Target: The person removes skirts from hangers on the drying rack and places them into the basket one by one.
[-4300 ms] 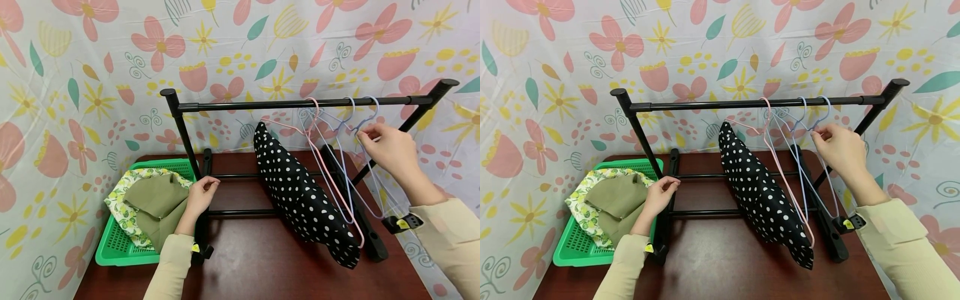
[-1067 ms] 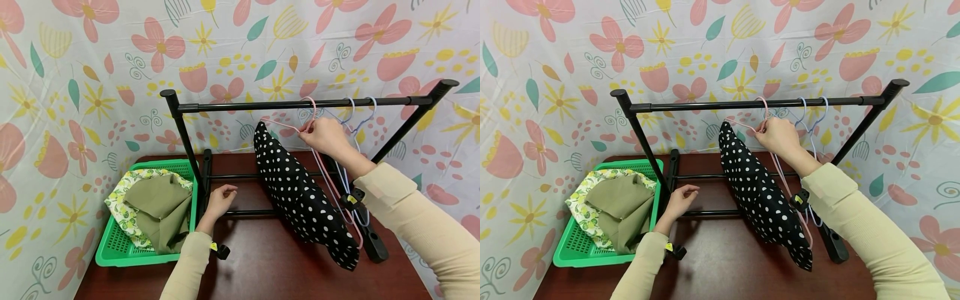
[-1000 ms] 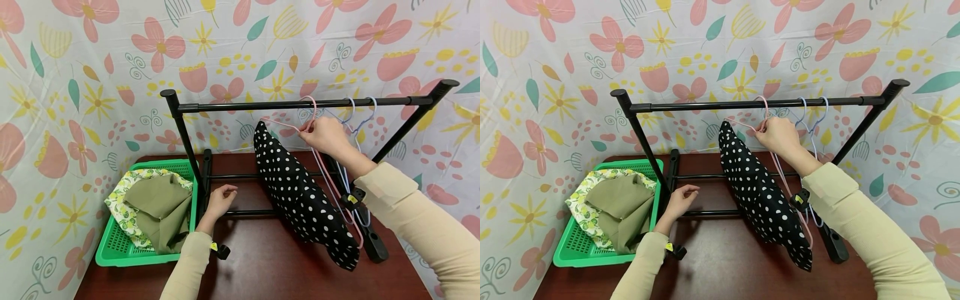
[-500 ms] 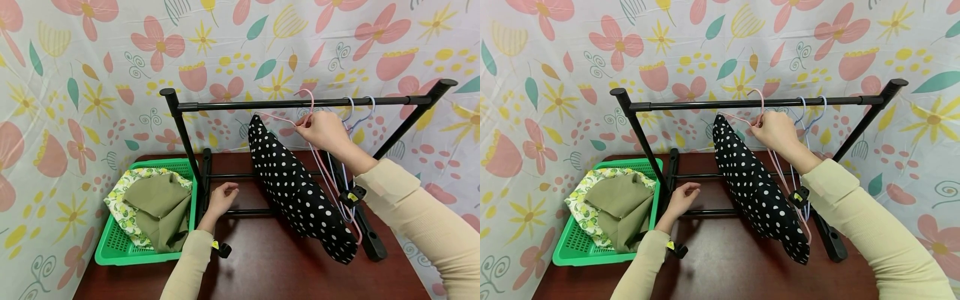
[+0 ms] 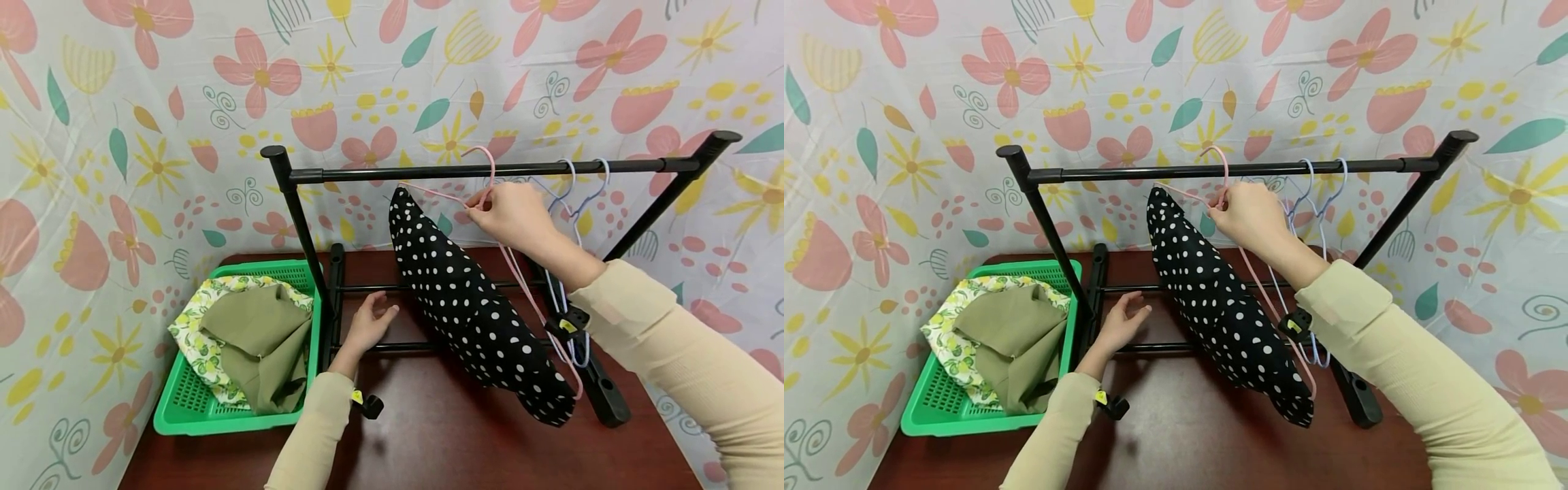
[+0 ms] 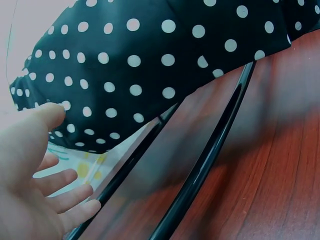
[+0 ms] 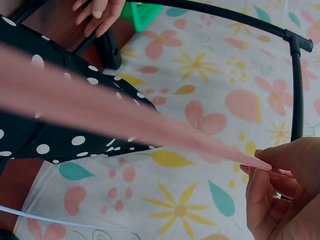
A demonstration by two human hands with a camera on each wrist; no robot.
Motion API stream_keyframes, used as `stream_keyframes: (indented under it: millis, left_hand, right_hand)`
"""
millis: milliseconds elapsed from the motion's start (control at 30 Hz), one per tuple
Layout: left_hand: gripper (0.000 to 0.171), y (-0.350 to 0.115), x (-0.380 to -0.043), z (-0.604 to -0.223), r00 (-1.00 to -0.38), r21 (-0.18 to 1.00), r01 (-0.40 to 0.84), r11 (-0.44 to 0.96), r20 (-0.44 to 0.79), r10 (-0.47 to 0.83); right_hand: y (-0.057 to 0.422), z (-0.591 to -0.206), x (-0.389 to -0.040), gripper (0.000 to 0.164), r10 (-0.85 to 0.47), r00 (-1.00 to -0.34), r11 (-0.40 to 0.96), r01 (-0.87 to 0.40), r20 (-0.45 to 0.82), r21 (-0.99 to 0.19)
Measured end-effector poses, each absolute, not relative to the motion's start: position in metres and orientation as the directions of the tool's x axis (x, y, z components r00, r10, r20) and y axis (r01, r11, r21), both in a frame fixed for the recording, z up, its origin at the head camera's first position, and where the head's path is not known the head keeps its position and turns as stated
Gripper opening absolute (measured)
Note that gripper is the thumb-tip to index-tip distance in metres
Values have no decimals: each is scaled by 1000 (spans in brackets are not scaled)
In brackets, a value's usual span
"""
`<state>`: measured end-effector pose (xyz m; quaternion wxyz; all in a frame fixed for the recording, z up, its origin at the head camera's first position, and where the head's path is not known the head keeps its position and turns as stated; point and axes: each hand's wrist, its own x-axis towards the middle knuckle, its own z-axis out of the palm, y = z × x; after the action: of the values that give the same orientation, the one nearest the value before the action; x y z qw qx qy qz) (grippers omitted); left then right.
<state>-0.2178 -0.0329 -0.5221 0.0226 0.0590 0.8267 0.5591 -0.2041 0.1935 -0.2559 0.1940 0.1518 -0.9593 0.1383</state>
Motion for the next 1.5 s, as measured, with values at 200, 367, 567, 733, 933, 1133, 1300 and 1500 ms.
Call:
stream_keyframes:
  millis: [200, 367, 567, 733, 933, 1133, 1300, 1500]
  left_hand:
    - [65, -29, -217, -523, -989, 961, 10, 277, -32, 148]
    - [78, -26, -221, -526, -983, 980, -46, 194, -79, 168]
    - [76, -17, -224, -529, -977, 993, -113, 43, -119, 178]
    - [72, -8, -222, -531, -964, 974, -179, -138, -146, 224]
    - [78, 0, -221, -532, -938, 903, -286, -320, -196, 286]
    - [77, 1, -221, -534, -925, 819, -339, -463, -199, 325]
    - [73, 0, -222, -536, -927, 801, -357, -481, -240, 288]
    - [67, -3, -221, -537, -930, 800, -361, -479, -268, 253]
  right_hand:
    - [188, -253, -202, 19, -225, -884, 911, -340, 409, -234]
    - [181, -250, -201, 16, -217, -882, 912, -336, 419, -235]
    - [174, -247, -200, 16, -227, -869, 911, -349, 439, -219]
    - [170, -247, -199, 15, -250, -856, 898, -379, 453, -221]
    - [166, -247, -199, 14, -268, -838, 889, -405, 476, -213]
    - [163, -247, -199, 14, -280, -826, 881, -424, 489, -211]
    - [164, -247, -200, 14, -264, -827, 887, -411, 496, -212]
    - [163, -246, -200, 15, -243, -840, 894, -388, 484, -224]
